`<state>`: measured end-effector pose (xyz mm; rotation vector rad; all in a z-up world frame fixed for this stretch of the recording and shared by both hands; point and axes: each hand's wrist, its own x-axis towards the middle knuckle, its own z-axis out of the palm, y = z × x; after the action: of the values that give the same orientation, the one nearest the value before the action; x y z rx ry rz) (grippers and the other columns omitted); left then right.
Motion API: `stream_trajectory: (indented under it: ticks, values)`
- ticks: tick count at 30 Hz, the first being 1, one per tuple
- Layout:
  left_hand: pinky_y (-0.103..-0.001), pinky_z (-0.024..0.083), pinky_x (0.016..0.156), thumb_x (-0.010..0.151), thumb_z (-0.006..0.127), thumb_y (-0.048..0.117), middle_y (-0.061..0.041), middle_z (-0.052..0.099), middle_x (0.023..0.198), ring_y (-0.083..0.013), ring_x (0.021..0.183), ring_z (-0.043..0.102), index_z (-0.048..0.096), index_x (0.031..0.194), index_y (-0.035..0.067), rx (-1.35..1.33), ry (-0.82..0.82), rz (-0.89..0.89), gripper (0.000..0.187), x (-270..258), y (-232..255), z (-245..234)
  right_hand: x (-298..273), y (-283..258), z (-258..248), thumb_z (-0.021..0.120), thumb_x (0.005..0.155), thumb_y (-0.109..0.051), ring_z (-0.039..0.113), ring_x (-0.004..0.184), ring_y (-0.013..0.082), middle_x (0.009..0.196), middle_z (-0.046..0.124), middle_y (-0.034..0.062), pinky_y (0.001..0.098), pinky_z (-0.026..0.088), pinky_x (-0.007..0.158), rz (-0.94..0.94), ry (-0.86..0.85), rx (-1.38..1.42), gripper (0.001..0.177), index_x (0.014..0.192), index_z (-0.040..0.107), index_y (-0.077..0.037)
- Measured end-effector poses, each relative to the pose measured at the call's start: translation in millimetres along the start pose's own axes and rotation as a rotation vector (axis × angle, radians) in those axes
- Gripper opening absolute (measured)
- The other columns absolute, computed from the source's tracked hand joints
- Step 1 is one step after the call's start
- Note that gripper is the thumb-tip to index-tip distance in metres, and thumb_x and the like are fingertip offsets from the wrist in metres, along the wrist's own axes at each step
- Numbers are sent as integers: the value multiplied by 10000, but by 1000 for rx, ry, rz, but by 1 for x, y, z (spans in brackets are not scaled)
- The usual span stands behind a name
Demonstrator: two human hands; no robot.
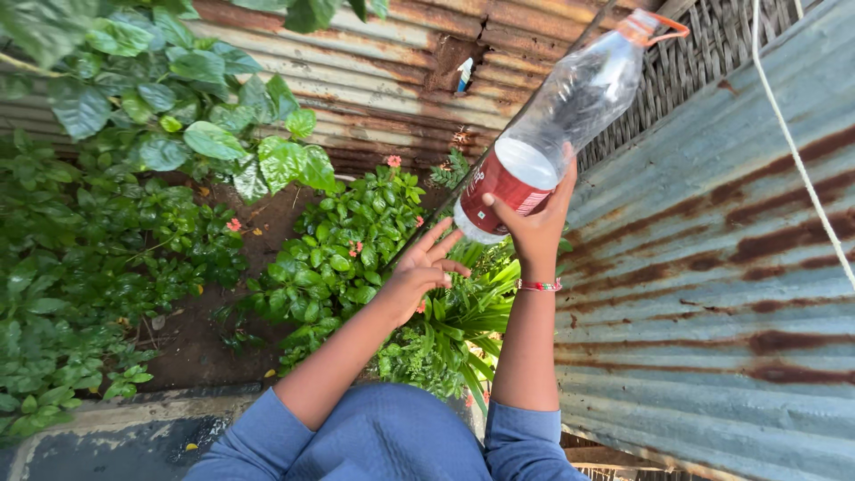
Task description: The person waters various green plants in an outdoor space using a clear plastic bottle, pouring water onto the leaves and soil of multiple plant clusters.
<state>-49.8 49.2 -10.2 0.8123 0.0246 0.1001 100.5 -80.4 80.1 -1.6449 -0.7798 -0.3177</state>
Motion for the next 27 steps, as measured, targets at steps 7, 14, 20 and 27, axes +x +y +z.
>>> stream_trajectory:
  ticks: [7,14,20,27]
  values:
    - [-258,515,764,846,528,-14,-103,354,1654,-187,1105,692,221,1621,127,128,123,-68,846,-14,4,-16,-5,-3,14,1000,684,-240,533,1392,253,1532,493,158,387,431,1199,25,89,-58,1118,1566,363,19]
    - [-245,500,772,893,537,53,-87,479,1599,-164,1092,689,327,1593,102,175,174,-87,733,-37,6,-26,-4,0,16,973,714,-158,507,1396,244,1534,465,149,389,416,1205,94,113,136,1075,1567,344,23]
    - [-264,517,766,892,540,54,-92,521,1564,-173,1082,694,375,1573,86,113,192,-98,702,-48,-3,-33,-3,3,22,981,728,-153,496,1429,249,1563,450,154,392,399,1237,56,94,89,1088,1584,331,19]
    - [-279,541,810,919,521,81,-105,566,1522,-189,1084,703,387,1564,75,144,224,-50,659,-53,3,-37,-7,12,29,990,732,-182,507,1427,254,1553,468,153,390,394,1246,62,84,62,1087,1580,341,17]
